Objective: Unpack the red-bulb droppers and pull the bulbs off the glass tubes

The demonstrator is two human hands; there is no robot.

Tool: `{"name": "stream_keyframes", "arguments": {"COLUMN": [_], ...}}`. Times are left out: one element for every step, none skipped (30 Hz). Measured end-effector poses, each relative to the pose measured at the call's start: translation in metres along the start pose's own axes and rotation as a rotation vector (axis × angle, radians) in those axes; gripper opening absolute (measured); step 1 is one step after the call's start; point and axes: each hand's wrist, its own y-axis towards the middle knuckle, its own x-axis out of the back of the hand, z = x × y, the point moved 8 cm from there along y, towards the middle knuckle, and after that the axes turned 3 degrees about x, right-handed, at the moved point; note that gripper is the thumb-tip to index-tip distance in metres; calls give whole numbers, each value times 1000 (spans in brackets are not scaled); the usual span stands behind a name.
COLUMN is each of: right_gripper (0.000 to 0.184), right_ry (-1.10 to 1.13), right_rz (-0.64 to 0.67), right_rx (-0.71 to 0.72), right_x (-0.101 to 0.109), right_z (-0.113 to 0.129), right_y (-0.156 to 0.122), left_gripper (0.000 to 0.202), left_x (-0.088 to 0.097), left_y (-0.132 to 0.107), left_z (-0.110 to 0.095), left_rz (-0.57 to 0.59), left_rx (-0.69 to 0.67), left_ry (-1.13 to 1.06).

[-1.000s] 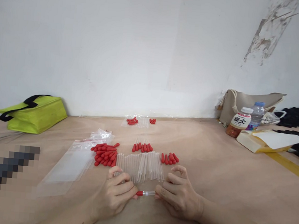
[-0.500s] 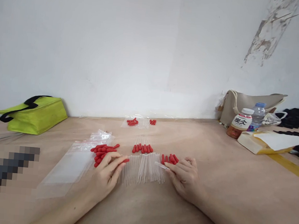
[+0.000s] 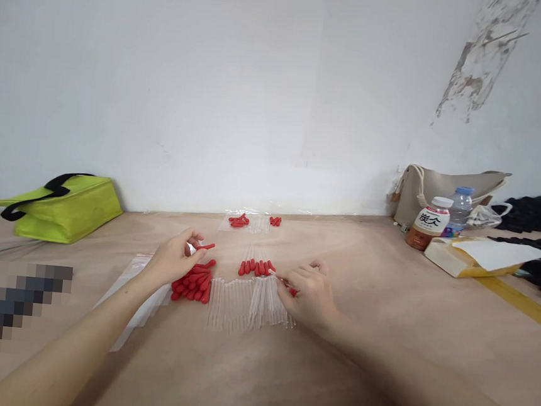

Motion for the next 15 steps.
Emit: {"name": "stream_keyframes", "arguments": {"right_gripper": [14, 14, 14, 14, 14, 14, 14, 13, 13, 11, 9, 8, 7, 10, 13], "right_ry": [-34, -68, -98, -123, -141, -150, -151, -146, -135, -117, -92, -59, -24, 10, 40], "right_rz": [-6, -2, 11, 30, 53, 78, 101, 124, 147, 170, 194, 217, 240, 263, 282], "right_rx": [13, 27, 42, 55, 63, 67, 68, 66, 62, 54, 39, 19, -3, -27, -47], "right_x": [-5, -10, -15, -20, -24, -28, -30, -32, -33, -34, -35, -36, -37, -38, -38], "right_z": [4, 7, 10, 13, 14, 16, 16, 17, 17, 17, 17, 16, 16, 15, 14], "right_y": [1, 1, 0, -1, -3, -5, -7, -8, -10, -12, -13, -15, -16, -18, -19], "left_gripper": [30, 28, 26, 25, 25, 25, 25, 26, 26, 27, 28, 29, 29, 30, 29], "left_x": [-2, -3, -4, -5, -6, -7, -7, -8, -8, -9, -10, -11, -12, -15, -17], "left_y": [5, 8, 11, 12, 12, 12, 12, 11, 11, 11, 10, 9, 8, 7, 6], "left_z": [2, 4, 7, 9, 12, 15, 18, 21, 23, 24, 25, 24, 23, 21, 18], "left_rz": [14, 23, 28, 27, 23, 19, 14, 12, 15, 18, 26, 38, 56, 80, 110], "left_rx": [13, 23, 28, 29, 28, 27, 28, 30, 33, 39, 42, 42, 37, 29, 20], "left_ry": [17, 34, 54, 76, 94, 106, 112, 113, 112, 112, 111, 108, 99, 86, 72]}}
